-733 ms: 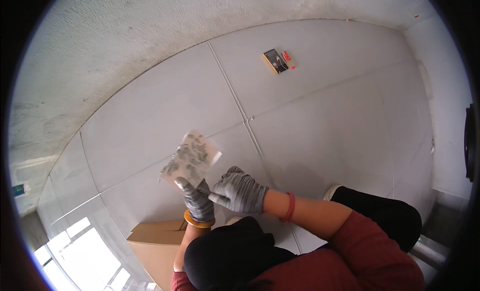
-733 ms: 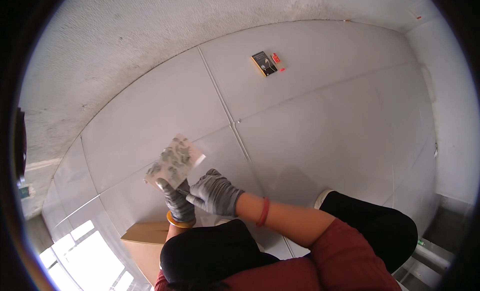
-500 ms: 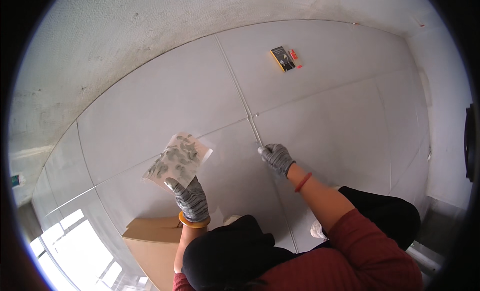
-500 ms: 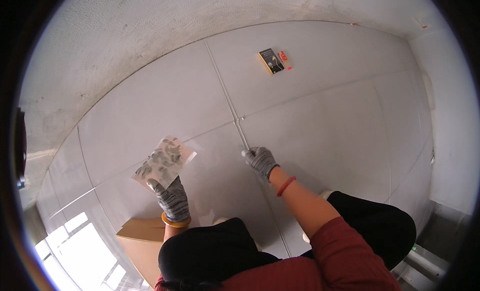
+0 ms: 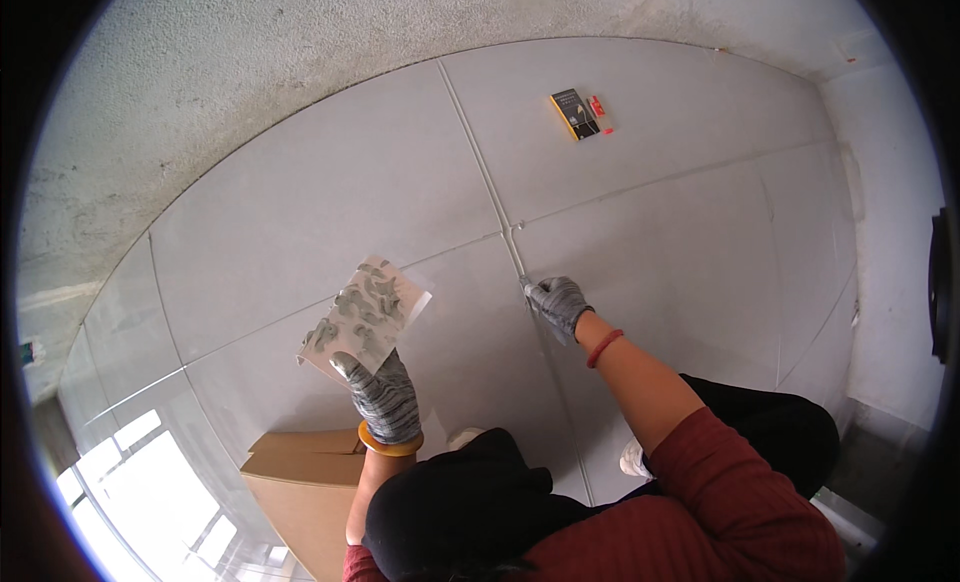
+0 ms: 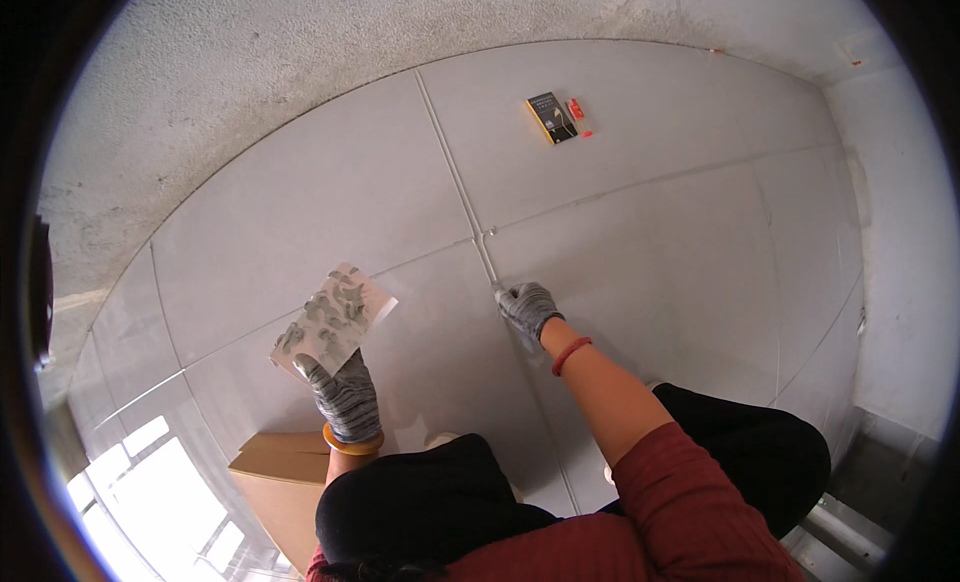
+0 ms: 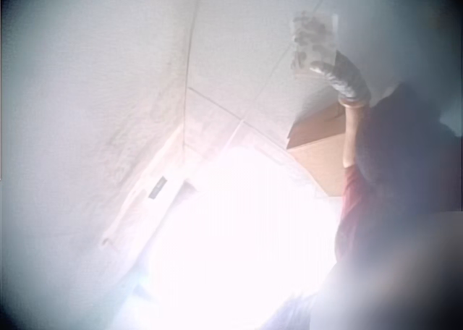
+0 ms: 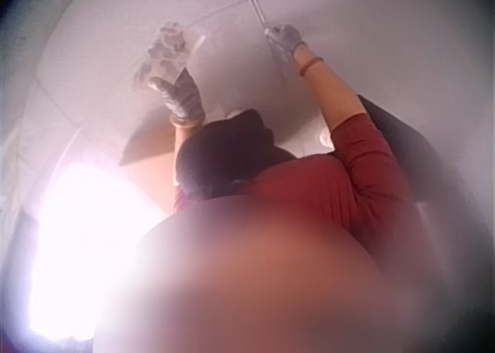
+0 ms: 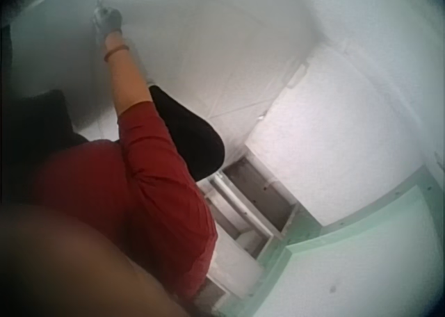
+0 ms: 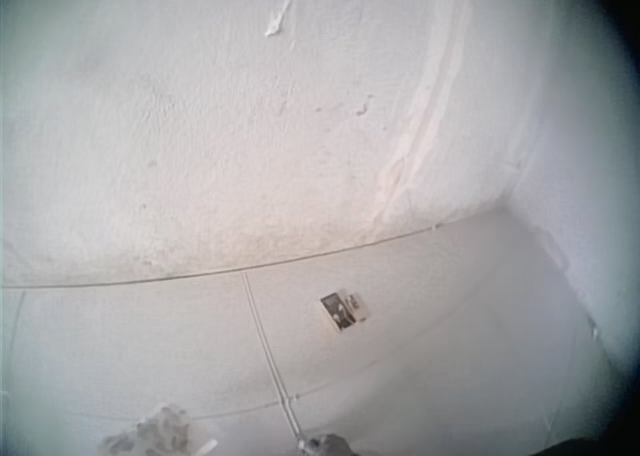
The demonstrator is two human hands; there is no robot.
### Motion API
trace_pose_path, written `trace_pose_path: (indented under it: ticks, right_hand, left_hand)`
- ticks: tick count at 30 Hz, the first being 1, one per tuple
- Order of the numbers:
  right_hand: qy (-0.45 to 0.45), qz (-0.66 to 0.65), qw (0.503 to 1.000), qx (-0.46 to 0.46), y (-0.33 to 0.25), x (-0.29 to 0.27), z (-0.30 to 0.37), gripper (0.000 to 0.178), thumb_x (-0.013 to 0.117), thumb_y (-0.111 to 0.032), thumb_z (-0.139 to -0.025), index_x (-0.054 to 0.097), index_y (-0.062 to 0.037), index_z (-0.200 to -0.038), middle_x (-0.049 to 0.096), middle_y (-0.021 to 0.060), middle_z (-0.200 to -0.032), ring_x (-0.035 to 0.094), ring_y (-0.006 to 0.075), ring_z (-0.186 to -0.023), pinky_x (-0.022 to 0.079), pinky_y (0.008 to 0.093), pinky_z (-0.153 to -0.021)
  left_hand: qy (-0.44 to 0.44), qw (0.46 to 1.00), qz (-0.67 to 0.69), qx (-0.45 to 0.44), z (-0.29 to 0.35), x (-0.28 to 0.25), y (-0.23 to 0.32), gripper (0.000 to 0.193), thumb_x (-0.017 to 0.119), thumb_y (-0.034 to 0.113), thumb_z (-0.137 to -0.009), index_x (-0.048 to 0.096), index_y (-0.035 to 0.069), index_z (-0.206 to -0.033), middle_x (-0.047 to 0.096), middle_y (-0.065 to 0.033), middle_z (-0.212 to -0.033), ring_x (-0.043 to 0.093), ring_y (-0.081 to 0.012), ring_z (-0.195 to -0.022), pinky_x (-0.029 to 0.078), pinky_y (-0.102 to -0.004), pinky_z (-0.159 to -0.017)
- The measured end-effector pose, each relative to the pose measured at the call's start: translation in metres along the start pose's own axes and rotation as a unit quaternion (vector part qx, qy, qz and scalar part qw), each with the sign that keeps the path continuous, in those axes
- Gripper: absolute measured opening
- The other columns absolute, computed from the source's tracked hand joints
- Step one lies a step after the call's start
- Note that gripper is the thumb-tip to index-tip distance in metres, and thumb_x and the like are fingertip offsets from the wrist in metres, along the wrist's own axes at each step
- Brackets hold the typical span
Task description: The person kneels on a tiled floor and uses a grout float and a small tool to apply and smooth grout into the joints between large tiles. A second person is visible nearby performing similar work.
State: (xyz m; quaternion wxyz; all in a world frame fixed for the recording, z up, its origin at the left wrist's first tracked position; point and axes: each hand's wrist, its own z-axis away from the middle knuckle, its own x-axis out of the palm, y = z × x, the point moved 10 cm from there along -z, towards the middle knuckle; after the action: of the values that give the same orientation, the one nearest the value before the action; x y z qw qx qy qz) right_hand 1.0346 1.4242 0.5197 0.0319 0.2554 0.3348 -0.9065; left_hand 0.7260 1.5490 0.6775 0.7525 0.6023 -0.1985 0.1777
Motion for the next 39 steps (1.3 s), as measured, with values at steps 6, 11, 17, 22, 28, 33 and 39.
trace_pose_path:
  ticks: [6,11,17,22,28,33,39]
  right_hand:
    - [-0.014,-0.05,0.998,0.046,0.001,0.005,-0.006,0.04,0.06,-0.04,-0.086,0.067,-0.0031,-0.073,0.064,0.0048,-0.063,0.057,0.0142,-0.056,0.047,0.031,-0.06]
    - [-0.02,-0.046,0.995,0.08,-0.007,0.0,-0.001,0.036,0.063,-0.036,-0.086,0.068,-0.0026,-0.074,0.061,0.0026,-0.063,0.052,0.0104,-0.054,0.044,0.0289,-0.054]
    - [-0.032,-0.039,0.993,0.104,-0.004,0.002,-0.002,0.034,0.066,-0.036,-0.083,0.067,-0.0035,-0.072,0.06,0.0024,-0.062,0.051,0.0109,-0.053,0.043,0.0294,-0.052]
    - [-0.061,-0.007,0.994,0.093,0.006,0.012,-0.001,0.044,0.061,-0.045,-0.083,0.066,-0.0044,-0.067,0.063,0.0057,-0.061,0.056,0.0184,-0.056,0.046,0.0346,-0.059]
    - [-0.072,0.047,0.99,0.11,0.018,0.016,0.009,0.038,0.064,-0.039,-0.082,0.065,-0.0032,-0.067,0.062,0.005,-0.06,0.057,0.0162,-0.053,0.046,0.0332,-0.056]
    - [-0.067,0.01,0.988,0.14,0.027,0.018,0.024,0.036,0.064,-0.035,-0.082,0.064,-0.0028,-0.066,0.062,0.0054,-0.06,0.058,0.0154,-0.053,0.047,0.0317,-0.056]
    - [-0.069,0.0,0.984,0.164,0.055,0.03,0.033,0.036,0.063,-0.035,-0.083,0.062,-0.0022,-0.066,0.062,0.0065,-0.061,0.059,0.015,-0.055,0.048,0.0318,-0.059]
  left_hand:
    - [-0.009,1.0,0.021,0.013,-0.003,-0.003,-0.003,0.069,0.048,0.047,-0.095,0.026,0.001,-0.142,0.035,-0.013,-0.142,0.034,-0.023,-0.129,0.022,-0.0365,-0.112]
    - [-0.011,1.0,0.013,-0.016,-0.008,-0.008,-0.011,0.066,0.047,0.045,-0.096,0.026,0.003,-0.143,0.034,-0.0125,-0.144,0.033,-0.0228,-0.13,0.021,-0.036,-0.112]
    - [0.002,1.0,-0.006,0.011,-0.009,-0.005,-0.006,0.067,0.039,0.05,-0.097,0.028,-0.001,-0.141,0.037,-0.0131,-0.141,0.035,-0.0219,-0.128,0.023,-0.0334,-0.11]
    - [-0.024,0.999,0.036,-0.017,-0.014,0.002,-0.009,0.067,0.048,0.045,-0.096,0.027,0.002,-0.143,0.033,-0.0116,-0.145,0.031,-0.0225,-0.131,0.02,-0.0343,-0.113]
    - [-0.029,0.995,0.099,-0.017,-0.017,-0.006,-0.016,0.068,0.049,0.042,-0.095,0.024,0.002,-0.145,0.032,-0.0104,-0.146,0.031,-0.0215,-0.132,0.019,-0.0331,-0.113]
    - [-0.001,0.985,0.162,-0.055,-0.025,-0.019,-0.031,0.068,0.051,0.041,-0.095,0.024,0.002,-0.144,0.032,-0.0105,-0.146,0.03,-0.0215,-0.133,0.019,-0.0329,-0.113]
    - [-0.02,0.995,0.098,-0.007,-0.026,-0.016,-0.021,0.066,0.048,0.04,-0.096,0.024,0.001,-0.145,0.03,-0.0101,-0.148,0.03,-0.0218,-0.133,0.02,-0.0317,-0.112]
